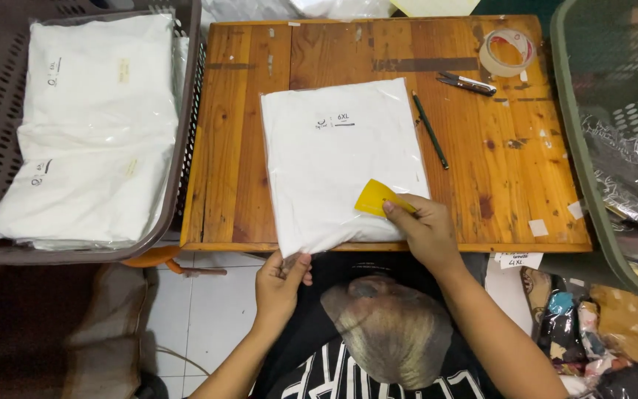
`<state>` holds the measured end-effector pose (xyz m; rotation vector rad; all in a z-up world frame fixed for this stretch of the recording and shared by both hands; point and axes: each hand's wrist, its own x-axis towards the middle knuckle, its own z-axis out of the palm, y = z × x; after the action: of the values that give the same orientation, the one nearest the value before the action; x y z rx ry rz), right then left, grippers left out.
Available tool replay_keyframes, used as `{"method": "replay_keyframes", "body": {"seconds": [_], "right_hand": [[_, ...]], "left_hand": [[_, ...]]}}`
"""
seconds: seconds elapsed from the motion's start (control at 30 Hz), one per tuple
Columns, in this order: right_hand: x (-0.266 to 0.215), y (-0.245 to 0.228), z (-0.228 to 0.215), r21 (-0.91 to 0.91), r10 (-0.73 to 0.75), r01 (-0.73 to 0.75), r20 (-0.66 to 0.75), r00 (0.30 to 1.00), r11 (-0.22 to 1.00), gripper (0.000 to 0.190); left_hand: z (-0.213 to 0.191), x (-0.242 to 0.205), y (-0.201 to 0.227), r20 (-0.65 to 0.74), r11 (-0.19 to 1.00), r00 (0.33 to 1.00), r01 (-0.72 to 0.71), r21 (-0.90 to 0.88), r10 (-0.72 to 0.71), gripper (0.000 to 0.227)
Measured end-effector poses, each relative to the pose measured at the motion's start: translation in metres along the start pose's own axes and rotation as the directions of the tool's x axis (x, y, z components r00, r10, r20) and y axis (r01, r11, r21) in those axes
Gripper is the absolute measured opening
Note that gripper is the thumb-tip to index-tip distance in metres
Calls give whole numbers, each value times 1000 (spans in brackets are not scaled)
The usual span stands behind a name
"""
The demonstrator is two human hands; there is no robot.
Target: The person removes a white t-shirt from a plastic bag, writes on a small label with a pencil, and sticks the label onto the shirt. The person then places the labeled shirt into a basket.
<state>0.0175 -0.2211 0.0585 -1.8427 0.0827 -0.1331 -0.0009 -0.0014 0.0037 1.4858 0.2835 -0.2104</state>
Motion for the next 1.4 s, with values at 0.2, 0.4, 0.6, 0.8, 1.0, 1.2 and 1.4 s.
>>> {"method": "replay_keyframes", "body": {"seconds": [0.2,0.4,0.6,0.8,1.0,1.2,1.4], "right_hand": [[1,6,0,276,133,-118,-37,990,954,28],[5,18,1,475,191,-141,-59,980,869,14],[10,15,-5,667,330,-149,-153,932,730,8],[-10,1,-40,628,354,3,-443,824,778,27],[-73,41,-81,-445,-389,131,-556,735,886,12],[-103,65,-116,-620,-579,298,-318,750,726,11],[-121,71,-125,-605,-460,300,-125,879,738,24]], "left_hand": [[-3,0,-2,18,998,1000,-25,50,24,20],[-2,-1,-2,21,996,999,-33,82,31,21],[-7,2,-10,-15,994,999,-38,101,40,18],[-13,3,-11,15,999,999,40,-5,-40,20],[-18,8,-22,83,1000,996,-9,-16,10,19],[-18,6,-25,56,1000,998,-6,18,5,16],[-10,3,-22,38,998,999,-22,61,19,14]]}}
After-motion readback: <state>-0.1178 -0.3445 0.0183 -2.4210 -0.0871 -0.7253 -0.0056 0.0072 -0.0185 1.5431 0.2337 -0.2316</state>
